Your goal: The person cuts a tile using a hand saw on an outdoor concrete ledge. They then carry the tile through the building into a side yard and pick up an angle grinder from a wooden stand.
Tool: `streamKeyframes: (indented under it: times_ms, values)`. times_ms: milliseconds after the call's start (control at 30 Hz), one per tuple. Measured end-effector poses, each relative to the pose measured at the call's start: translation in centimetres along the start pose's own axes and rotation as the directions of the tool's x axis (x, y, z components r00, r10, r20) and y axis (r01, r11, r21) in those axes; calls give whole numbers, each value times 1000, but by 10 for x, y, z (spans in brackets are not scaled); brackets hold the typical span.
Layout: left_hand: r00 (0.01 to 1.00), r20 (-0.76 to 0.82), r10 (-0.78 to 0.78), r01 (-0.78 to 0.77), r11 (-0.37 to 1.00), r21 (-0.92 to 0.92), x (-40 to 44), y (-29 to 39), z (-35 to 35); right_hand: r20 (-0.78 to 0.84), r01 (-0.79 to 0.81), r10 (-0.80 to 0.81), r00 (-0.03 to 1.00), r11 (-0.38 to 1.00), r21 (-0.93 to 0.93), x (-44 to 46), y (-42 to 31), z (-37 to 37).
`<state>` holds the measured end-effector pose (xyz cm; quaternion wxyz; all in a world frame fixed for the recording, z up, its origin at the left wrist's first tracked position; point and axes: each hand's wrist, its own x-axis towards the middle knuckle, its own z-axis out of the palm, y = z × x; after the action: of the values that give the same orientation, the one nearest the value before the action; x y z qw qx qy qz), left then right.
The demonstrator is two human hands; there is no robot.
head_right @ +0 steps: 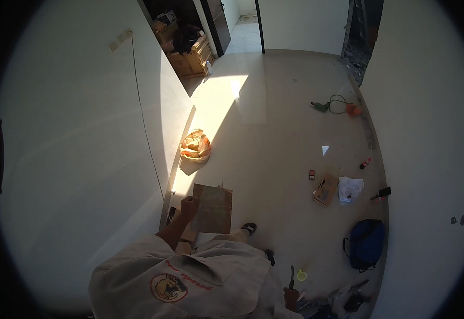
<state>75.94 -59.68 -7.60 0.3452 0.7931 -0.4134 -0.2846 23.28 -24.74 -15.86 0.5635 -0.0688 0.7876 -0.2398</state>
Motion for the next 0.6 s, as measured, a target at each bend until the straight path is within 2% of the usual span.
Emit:
streamKeyframes:
  times_ms: [133, 200, 333, 367, 500, 600]
  values:
    - [999, 32, -33, 34, 999, -13, 7, 6, 1, -14, -22, 22, 1000, 1000, 5, -5, 9, -7]
    - [999, 9, 33, -33, 999, 14, 12, 8, 8, -68, -70, 66, 996, 996, -53, -27, -22, -2]
    - [993, 35, 115, -118, 987, 106, 26, 7, 15, -57, -50, 45, 997, 995, -85, -19, -8, 6]
    - [997, 60, 38, -38, 999, 0, 29, 9, 17, -60, -72, 66, 996, 992, -100, -19, -8, 8]
    - [983, 156, -96, 121, 980, -157, 46, 16, 21, -52, -131, 125, 991, 983, -129, -19, -2, 18]
    - [972, 212, -105, 154, 962, -226, 63, 25, 26, -54, -160, 153, 987, 973, -165, -25, -12, 23]
